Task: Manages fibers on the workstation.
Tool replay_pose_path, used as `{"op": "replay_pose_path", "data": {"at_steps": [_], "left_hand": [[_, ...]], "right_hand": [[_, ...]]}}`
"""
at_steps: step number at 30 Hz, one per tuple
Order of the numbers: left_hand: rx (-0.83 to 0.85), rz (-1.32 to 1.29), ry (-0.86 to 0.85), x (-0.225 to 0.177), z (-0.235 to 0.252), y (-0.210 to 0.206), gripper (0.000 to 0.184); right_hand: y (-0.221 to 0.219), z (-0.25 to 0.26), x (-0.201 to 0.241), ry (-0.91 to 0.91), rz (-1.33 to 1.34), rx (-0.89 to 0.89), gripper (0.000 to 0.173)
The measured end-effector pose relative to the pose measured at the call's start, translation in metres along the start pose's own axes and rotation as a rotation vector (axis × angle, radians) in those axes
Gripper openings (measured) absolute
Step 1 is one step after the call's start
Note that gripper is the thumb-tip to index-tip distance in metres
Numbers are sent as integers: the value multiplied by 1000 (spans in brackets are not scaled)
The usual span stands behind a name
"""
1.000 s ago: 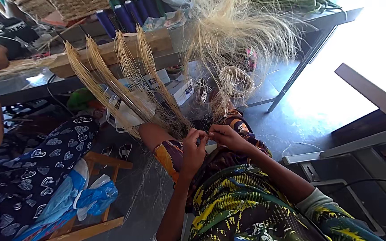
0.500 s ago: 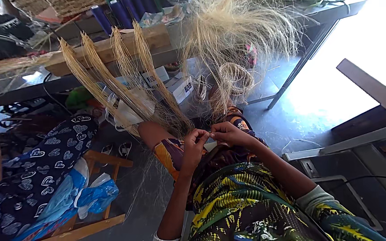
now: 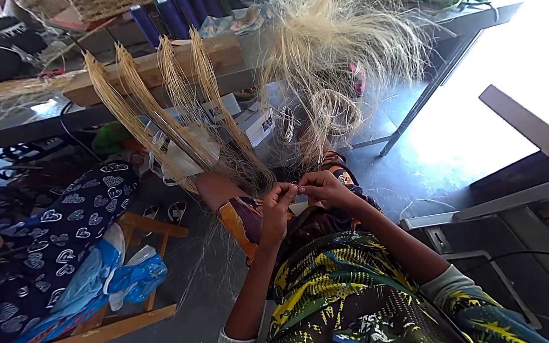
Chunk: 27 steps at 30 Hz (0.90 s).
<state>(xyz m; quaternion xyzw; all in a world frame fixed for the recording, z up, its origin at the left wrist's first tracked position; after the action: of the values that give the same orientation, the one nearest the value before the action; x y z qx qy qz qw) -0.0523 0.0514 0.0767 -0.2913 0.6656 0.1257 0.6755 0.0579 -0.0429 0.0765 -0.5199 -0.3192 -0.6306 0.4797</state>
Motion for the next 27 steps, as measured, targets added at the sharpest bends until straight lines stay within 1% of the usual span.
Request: {"op": "replay_pose_path", "data": {"at_steps": [3,7,9,11,12,14,18,20,22,25,27], "left_hand": [[3,21,-32,-1,0,1,11],[-6,172,-139,-12,0,3,20],[7,245,-142,-19,2,1,17],[16,260,-150,-21,5,-1,8],[23,241,-150,-21,6,-2,5],[14,118,-123,-17,10,1,8],[6,-164,43,-5,11,8,19],[50,-301,132,0,10,7,26],[127,-420,182,2,8,2,31],[209,-504,212,2,6,-5,32],[237,-439,201,2,5,-6,30]], "right_hand": [[1,0,1,-7,-4,-20,12],[1,0,3,-17,-23,-15,12],[0,0,4,-18,-32,-9,12],[-2,0,6,-17,-43,7,13],[-3,0,6,-19,-45,19,13],[-4,0,4,-29,-42,38,13],[-3,-1,4,-33,-53,46,14],[-4,0,5,-20,-50,51,14],[-6,0,5,4,-38,69,14],[-7,0,7,34,-25,89,15],[-6,-1,8,36,1,79,16]]}}
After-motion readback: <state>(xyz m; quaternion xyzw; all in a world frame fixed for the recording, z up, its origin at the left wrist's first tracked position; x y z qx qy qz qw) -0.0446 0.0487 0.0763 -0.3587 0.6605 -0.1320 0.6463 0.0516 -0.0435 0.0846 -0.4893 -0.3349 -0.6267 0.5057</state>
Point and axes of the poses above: each hand's wrist, its own z-axis towards the middle knuckle, its own y-axis out of the back of the hand, x = y × z, the point moved 7 cm from there along z, towards the middle knuckle, and after that the axes turned 7 degrees about y, right-handed, at the moved point
